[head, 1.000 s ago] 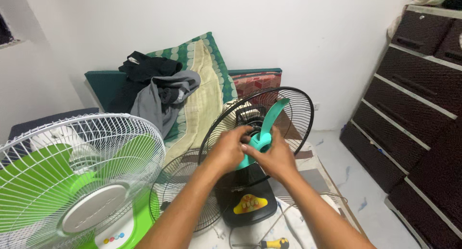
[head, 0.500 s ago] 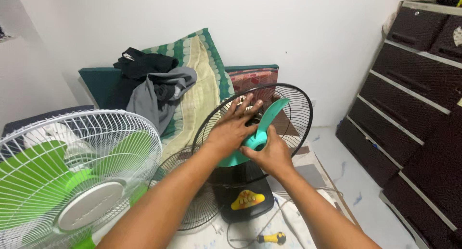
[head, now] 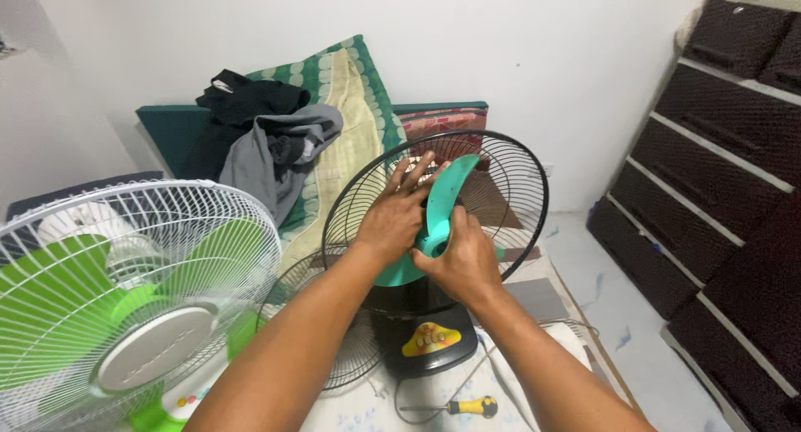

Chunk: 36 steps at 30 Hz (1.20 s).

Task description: The person disassembles a black table fan by removing the front grille and then the fan blades. The person uses a screwdriver to loosen screws on the base and manually removes the grille and blades.

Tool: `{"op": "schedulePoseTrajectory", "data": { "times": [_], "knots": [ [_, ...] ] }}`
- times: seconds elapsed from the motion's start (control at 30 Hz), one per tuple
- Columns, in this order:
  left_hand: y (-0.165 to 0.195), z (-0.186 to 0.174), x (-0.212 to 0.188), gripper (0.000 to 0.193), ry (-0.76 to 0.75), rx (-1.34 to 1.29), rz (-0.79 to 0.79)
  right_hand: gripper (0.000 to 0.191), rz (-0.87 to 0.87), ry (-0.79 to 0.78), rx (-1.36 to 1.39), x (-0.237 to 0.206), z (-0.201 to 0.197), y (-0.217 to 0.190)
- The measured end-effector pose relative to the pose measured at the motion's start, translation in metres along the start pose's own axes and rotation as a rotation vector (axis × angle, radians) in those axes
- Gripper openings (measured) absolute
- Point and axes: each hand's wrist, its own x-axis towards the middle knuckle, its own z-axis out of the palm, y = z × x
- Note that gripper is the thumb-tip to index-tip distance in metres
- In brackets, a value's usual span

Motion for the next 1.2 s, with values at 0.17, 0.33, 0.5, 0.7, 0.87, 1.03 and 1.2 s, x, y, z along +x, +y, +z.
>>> {"op": "schedulePoseTrajectory", "data": {
  "times": [0.17,0.33,0.5,0.7,0.87,1.03,1.2],
  "knots": [
    [0.001,-0.004,0.003,0.067,-0.119,0.031,-0.01,0.067,0.01,-0.008,-0.022,0.002,0.0,-0.003],
    [0.001,-0.012,0.006,0.061,-0.025,-0.073,-0.033,0.067,0.034,0.085,0.187,-0.004,0.004,-0.004],
    [-0.001,-0.015,0.008,0.05,-0.148,-0.163,-0.035,0.061,0.046,0.103,0.221,-0.007,0.003,-0.003],
    [0.001,-0.01,0.004,0.063,0.0,-0.064,-0.018,0.067,-0.007,0.044,0.015,-0.007,-0.005,-0.007],
    [0.001,-0.009,0.005,0.058,-0.129,-0.07,-0.014,0.066,0.008,0.012,-0.018,-0.008,-0.007,-0.008],
    [-0.001,-0.01,0.001,0.062,-0.027,-0.16,-0.003,0.066,-0.085,0.053,0.176,-0.012,-0.002,0.005],
    [-0.015,-0.012,0.006,0.046,-0.097,-0.224,0.07,0.054,0.051,-0.218,0.23,0.001,-0.014,0.044]
  ]
}}
